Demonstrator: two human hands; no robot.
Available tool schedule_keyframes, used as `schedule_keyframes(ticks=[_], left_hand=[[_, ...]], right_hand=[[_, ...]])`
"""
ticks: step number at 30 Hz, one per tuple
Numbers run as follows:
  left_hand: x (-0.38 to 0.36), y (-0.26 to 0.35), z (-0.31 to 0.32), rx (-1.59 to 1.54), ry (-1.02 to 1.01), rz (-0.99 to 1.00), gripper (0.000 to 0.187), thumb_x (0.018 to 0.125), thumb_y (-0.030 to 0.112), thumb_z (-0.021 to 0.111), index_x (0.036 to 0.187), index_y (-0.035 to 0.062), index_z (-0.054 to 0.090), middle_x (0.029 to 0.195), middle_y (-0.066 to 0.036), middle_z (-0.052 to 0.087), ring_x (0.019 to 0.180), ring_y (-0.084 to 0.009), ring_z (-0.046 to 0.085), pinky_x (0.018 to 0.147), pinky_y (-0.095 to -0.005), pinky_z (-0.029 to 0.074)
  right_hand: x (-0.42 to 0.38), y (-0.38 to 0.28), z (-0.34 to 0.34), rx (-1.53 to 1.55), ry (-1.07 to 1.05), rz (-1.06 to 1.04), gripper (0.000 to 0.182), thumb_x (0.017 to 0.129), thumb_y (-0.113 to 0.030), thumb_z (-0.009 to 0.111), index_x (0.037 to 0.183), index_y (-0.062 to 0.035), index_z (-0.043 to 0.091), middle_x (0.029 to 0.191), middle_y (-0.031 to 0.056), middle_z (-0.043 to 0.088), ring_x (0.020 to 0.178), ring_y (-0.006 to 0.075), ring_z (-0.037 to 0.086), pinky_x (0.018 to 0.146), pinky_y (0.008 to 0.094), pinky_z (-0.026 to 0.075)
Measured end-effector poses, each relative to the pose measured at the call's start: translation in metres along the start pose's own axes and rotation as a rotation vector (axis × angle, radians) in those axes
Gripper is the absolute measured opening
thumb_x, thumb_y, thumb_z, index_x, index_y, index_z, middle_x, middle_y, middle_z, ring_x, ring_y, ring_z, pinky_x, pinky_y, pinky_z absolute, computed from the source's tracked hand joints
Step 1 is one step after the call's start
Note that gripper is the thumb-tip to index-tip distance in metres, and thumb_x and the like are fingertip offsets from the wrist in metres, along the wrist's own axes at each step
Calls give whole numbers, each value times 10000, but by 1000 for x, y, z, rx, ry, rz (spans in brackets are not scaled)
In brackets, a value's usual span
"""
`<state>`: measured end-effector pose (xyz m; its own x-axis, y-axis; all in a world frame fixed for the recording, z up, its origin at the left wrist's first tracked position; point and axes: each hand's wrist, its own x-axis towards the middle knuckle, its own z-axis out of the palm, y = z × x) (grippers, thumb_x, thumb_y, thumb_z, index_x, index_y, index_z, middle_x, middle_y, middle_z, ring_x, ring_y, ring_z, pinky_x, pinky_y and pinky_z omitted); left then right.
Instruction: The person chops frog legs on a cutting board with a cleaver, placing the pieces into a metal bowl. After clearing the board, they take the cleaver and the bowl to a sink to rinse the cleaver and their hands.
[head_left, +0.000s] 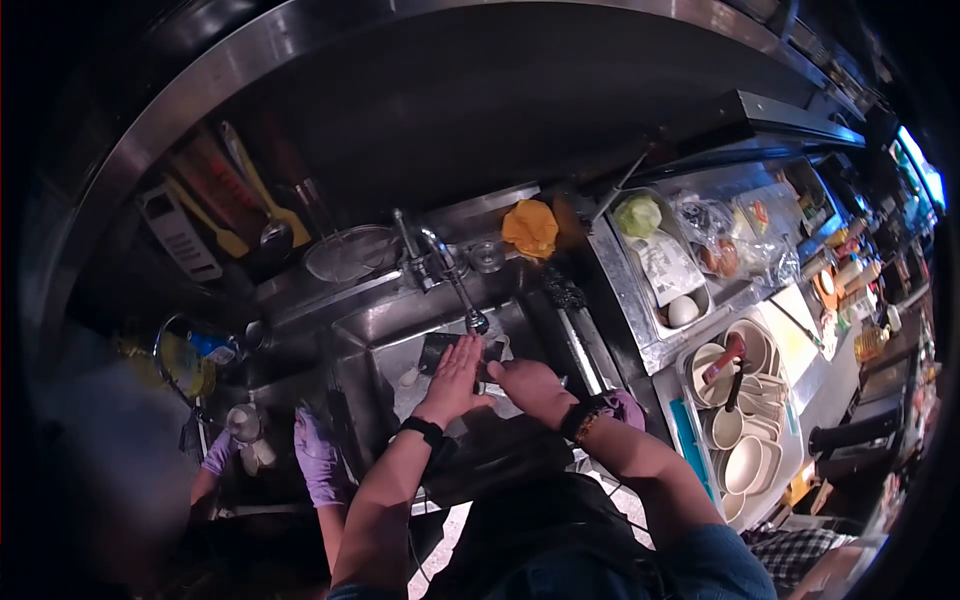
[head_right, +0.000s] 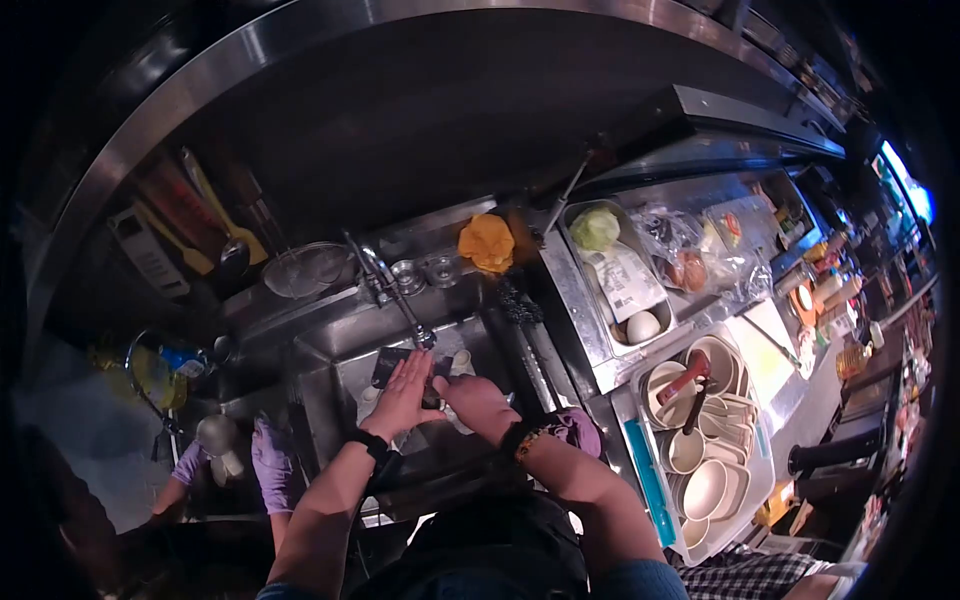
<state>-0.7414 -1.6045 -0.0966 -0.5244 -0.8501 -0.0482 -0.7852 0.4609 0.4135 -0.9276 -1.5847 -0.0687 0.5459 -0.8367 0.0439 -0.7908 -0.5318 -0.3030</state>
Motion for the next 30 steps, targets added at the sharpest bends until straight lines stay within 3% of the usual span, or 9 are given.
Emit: schedule_keyframes(ticks=[6,10,11,14,15,18,22,23,30], left_hand=[[-27,-44,-4,36,-8,-335,1157,597,466,774,1416,-14,113,1482,-192,142,1390,-271,112,1133,-395,90],[-41,-42,-18,-64,151,-377,916,708,329,721,1391,-16,217,1485,-192,131,1388,-273,116,1129,-411,101],[-44,-38,-16,64,378,-278,526,763,230,664,1220,27,500,1336,-190,422,1261,-303,379,1054,-408,287],[-42,-24,-31,-179,303,-415,194,784,178,629,941,64,645,1003,-141,625,972,-316,571,870,-397,439],[-41,-19,-26,-155,520,-293,92,800,157,609,808,78,656,795,-103,635,783,-311,592,727,-397,472],[-37,1,-32,-246,537,-231,95,790,157,622,813,71,655,829,-107,636,800,-314,590,737,-400,471],[-26,21,-27,-292,413,-65,268,878,150,491,1094,33,598,1127,-151,593,1104,-304,525,950,-370,412],[-23,21,-21,-223,196,2,420,920,188,406,1297,5,429,1361,-169,410,1307,-268,331,1088,-359,252],[5,39,11,-160,-81,154,561,965,319,293,1421,18,167,1475,-185,175,1384,-287,123,1131,-382,97]], right_hand=[[-14,14,23,392,44,238,213,795,-132,587,992,-64,541,798,166,613,808,323,616,707,432,476],[5,35,50,1504,-188,666,120,855,-176,573,874,-59,554,723,53,580,645,129,565,562,266,466],[8,34,48,1657,-165,680,127,900,-197,522,854,-78,522,728,14,545,612,65,498,521,203,434],[20,33,44,1931,-121,704,149,930,-206,472,854,-79,489,732,20,530,592,79,476,514,214,435],[23,32,43,2064,-120,756,237,961,-282,435,868,-67,471,726,15,516,580,75,454,500,204,428],[25,29,36,2212,-112,762,343,966,-374,404,856,-56,469,712,13,500,571,71,441,495,189,423],[16,34,41,2235,-180,837,400,965,-427,355,887,-56,480,702,13,499,549,70,445,474,183,419],[12,34,39,2213,-177,842,396,968,-424,350,898,-58,485,697,14,500,538,72,446,468,184,419],[-24,40,43,2167,-274,767,388,983,-396,323,922,-52,492,703,15,499,517,87,447,465,201,421]])
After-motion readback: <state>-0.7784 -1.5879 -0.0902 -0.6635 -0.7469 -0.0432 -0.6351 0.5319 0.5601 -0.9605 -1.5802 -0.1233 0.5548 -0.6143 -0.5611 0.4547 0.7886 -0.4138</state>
